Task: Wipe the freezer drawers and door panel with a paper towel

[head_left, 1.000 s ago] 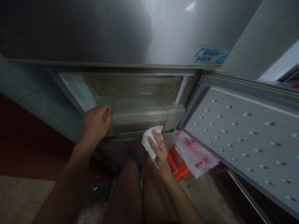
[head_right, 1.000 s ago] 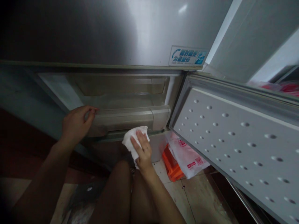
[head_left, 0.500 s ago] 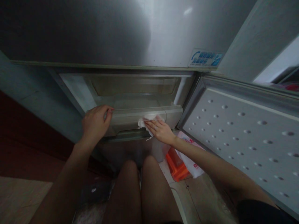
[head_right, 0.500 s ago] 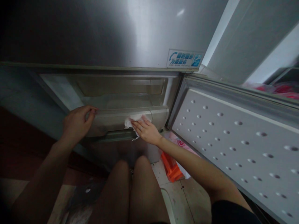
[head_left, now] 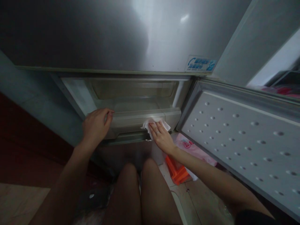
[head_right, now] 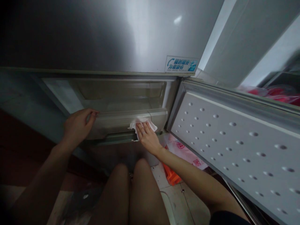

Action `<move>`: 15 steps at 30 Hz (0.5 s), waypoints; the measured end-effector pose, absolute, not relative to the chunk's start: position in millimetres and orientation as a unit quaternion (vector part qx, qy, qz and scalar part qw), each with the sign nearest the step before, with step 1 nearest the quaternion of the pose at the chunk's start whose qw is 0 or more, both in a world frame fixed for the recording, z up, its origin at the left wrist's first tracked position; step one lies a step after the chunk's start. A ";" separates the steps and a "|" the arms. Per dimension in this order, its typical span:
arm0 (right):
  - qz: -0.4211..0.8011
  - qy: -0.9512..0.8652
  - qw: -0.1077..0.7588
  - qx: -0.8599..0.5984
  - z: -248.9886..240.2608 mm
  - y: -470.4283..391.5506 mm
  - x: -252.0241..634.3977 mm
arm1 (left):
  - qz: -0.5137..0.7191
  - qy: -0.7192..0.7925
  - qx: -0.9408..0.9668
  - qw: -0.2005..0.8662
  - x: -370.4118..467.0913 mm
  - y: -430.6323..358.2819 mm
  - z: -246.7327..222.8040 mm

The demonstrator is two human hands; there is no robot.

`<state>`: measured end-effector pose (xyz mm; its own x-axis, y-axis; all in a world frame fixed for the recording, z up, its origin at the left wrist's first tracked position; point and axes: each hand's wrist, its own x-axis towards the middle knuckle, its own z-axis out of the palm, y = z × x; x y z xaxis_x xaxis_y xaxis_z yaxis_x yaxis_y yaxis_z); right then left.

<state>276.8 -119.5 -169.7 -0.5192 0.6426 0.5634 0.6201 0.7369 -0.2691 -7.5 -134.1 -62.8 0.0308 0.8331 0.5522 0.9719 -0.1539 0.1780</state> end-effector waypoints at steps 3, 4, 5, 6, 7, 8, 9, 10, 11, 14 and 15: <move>-0.003 -0.859 0.344 -0.379 -176.1 -120.2 277.7 | -0.281 -0.634 -0.710 0.122 -8.0 -133.7 -62.9; -0.007 -0.854 0.350 -0.384 -177.7 -120.3 277.7 | -0.279 -0.634 -0.711 0.123 -8.1 -133.5 -62.9; -0.009 -0.850 0.355 -0.390 -178.9 -120.3 277.4 | -0.277 -0.633 -0.712 0.124 -8.0 -133.3 -62.8; -0.011 -0.846 0.357 -0.395 -179.8 -120.2 276.7 | -0.276 -0.634 -0.711 0.126 -7.8 -133.1 -62.7; -0.011 -0.844 0.357 -0.400 -180.5 -119.8 275.7 | -0.276 -0.636 -0.710 0.128 -7.5 -133.1 -62.5; -0.009 -0.842 0.357 -0.404 -181.1 -119.1 274.3 | -0.276 -0.637 -0.708 0.128 -7.0 -133.3 -62.3; -0.006 -0.839 0.360 -0.408 -181.5 -118.1 272.8 | -0.275 -0.640 -0.706 0.128 -6.5 -133.7 -62.0; -0.002 -0.834 0.367 -0.411 -182.0 -117.0 271.1 | -0.273 -0.641 -0.706 0.126 -6.1 -134.3 -61.5; 0.003 -0.828 0.377 -0.415 -182.7 -115.7 269.3 | -0.270 -0.642 -0.706 0.126 -5.7 -134.9 -61.1; 0.026 -0.801 0.421 -0.425 -185.6 -112.6 263.3 | -0.263 -0.645 -0.707 0.123 -5.2 -136.6 -59.7; 0.035 -0.791 0.435 -0.428 -186.8 -112.1 261.3 | -0.260 -0.643 -0.710 0.121 -5.3 -136.8 -59.5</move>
